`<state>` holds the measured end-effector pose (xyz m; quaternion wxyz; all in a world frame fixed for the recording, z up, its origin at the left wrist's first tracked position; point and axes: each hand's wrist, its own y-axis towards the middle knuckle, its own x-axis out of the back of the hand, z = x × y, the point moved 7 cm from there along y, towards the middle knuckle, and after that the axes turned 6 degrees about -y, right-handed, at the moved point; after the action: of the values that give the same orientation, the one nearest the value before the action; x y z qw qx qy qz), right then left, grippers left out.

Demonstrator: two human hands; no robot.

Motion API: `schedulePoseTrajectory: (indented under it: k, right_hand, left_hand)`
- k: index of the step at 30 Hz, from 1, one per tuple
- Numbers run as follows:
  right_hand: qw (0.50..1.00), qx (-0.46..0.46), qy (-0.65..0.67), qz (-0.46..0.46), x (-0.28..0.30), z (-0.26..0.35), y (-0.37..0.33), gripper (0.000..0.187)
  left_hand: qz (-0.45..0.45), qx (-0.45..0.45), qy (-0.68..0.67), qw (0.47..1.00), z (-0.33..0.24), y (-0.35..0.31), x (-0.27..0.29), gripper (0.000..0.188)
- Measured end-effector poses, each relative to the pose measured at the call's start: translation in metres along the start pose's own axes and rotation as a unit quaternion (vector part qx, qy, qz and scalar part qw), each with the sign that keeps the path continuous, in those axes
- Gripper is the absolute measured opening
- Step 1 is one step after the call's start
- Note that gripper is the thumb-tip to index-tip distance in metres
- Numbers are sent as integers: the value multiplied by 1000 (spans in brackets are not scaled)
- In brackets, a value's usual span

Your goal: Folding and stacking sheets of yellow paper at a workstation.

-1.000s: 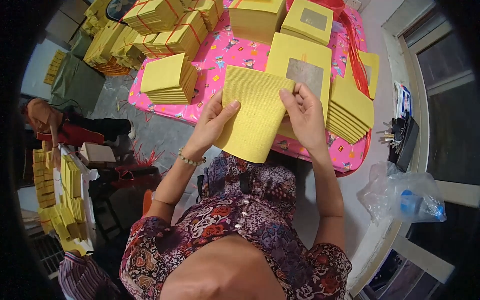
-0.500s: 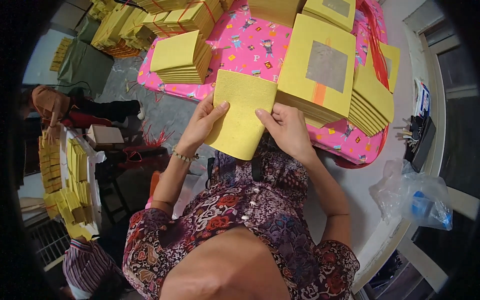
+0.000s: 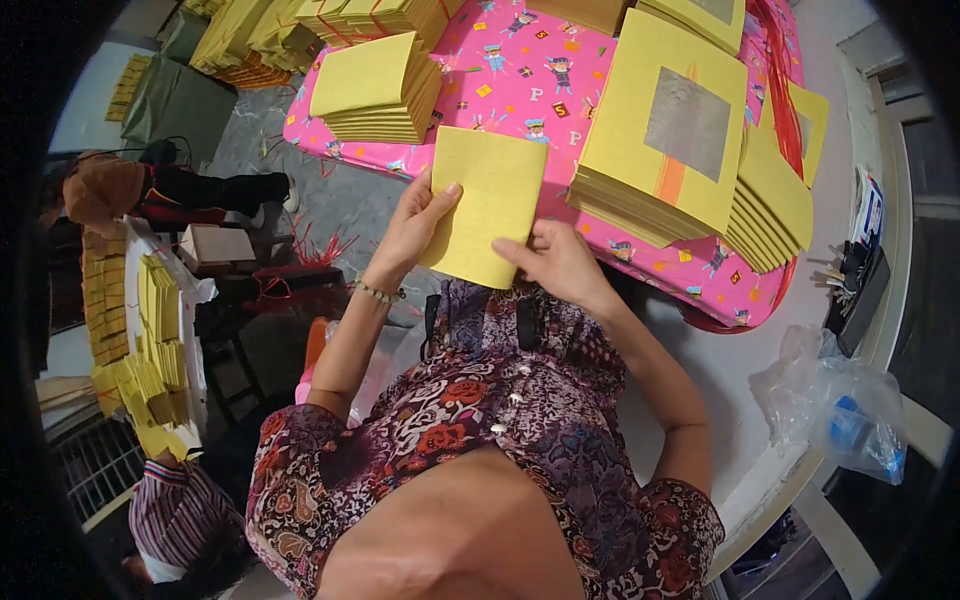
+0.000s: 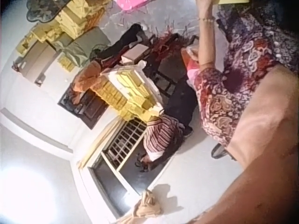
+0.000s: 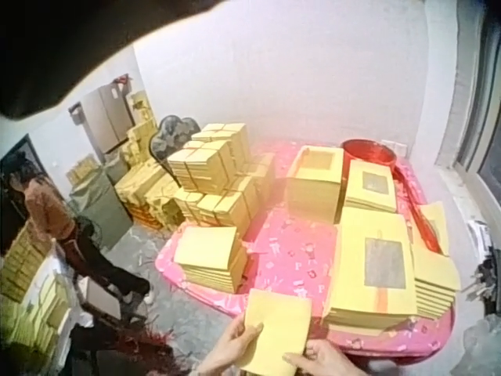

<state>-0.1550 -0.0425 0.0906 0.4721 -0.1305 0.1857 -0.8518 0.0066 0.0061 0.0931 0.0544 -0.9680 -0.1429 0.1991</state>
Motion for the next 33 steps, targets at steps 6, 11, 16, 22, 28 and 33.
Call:
schedulePoseTrajectory:
  k: [6,11,16,22,28,33]
  right_hand:
    - [997,48,61,13,-12,-18,10,28]
    - [998,47,47,8,-17,-25,8,27]
    - [998,21,48,47,-19,-29,15,28]
    - [986,98,124,-51,19,9,32,24]
    - [997,60,43,-3,9,4,32,20]
    - [995,47,-20,84,4,9,31,17]
  left_hand:
    - [-26,-37,48,998,-4,0,7,37]
    - [-53,-46,11,997,-11,-1,13,37]
    - [-47,-93,70,992,-18,-3,19,37]
    - [22,-5,107,994,-15,-19,23,38]
    - [39,-13,151,988,-21,-40,33,38]
    - [77,62,189,977,-9,-44,47,40]
